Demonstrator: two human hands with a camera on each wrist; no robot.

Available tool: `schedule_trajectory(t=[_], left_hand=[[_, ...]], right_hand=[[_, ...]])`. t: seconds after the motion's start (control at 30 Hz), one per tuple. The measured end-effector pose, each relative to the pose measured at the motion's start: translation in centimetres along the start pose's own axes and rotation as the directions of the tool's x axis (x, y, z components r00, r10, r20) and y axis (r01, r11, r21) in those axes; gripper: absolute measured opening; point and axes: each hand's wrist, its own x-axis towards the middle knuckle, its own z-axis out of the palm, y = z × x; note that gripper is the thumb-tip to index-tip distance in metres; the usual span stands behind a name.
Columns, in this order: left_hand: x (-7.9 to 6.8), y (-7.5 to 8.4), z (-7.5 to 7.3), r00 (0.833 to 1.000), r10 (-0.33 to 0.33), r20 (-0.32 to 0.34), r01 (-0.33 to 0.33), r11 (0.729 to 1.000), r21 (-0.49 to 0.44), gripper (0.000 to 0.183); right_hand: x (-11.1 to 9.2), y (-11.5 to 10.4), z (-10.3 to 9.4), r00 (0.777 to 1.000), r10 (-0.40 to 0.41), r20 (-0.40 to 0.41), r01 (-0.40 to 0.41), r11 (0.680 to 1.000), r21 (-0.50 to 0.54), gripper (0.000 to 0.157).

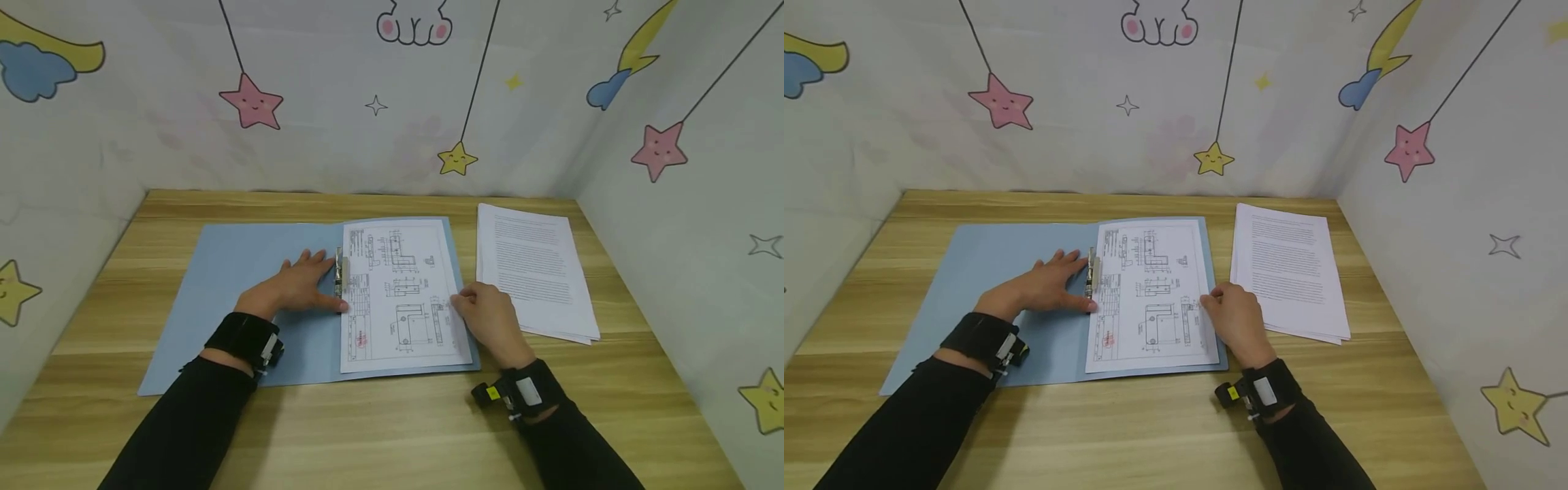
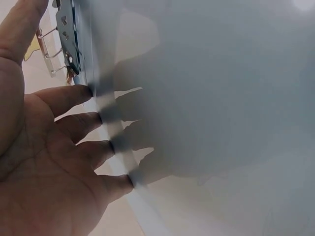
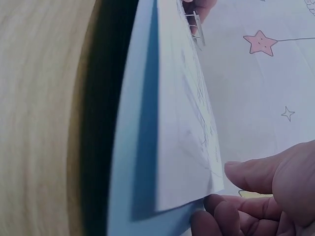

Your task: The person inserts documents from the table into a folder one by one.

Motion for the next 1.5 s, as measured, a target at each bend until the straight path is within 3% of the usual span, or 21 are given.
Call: schedule_trajectory(t=[0.4,0.7,1.0,1.37,1.5], left_hand=[[-0.1,0.7,0.2,0.999,-0.040,-0.021,0.041,0.999,0.015,0.116],[0.0,0.6,0.4,0.999,-0.024,-0.026,0.025,0.998,0.051,0.119],[0.0,0.4,0.8,0.999,-0.013,-0.030,0.014,0.999,0.037,0.123],[-0.2,1.4,0.8,0.998,-0.054,-0.042,0.058,0.993,0.106,0.115],[-0.3,1.5,0.8,0.997,-0.067,-0.040,0.072,0.989,0.132,0.116]], right_hand=[[0.3,-0.1,0.8,1.000,0.022,0.006,-0.022,1.000,-0.023,0.026],[0.2,-0.1,1.0,0.999,0.039,0.025,-0.038,0.999,-0.014,0.030],[0.1,0.0,1.2,1.000,0.014,0.011,-0.013,0.999,-0.030,0.032],[-0.1,0.0,1.1,1.000,0.004,-0.011,-0.004,0.999,-0.053,0.038],[-0.4,0.2,0.7,0.998,-0.005,-0.055,0.001,0.998,-0.063,0.041]])
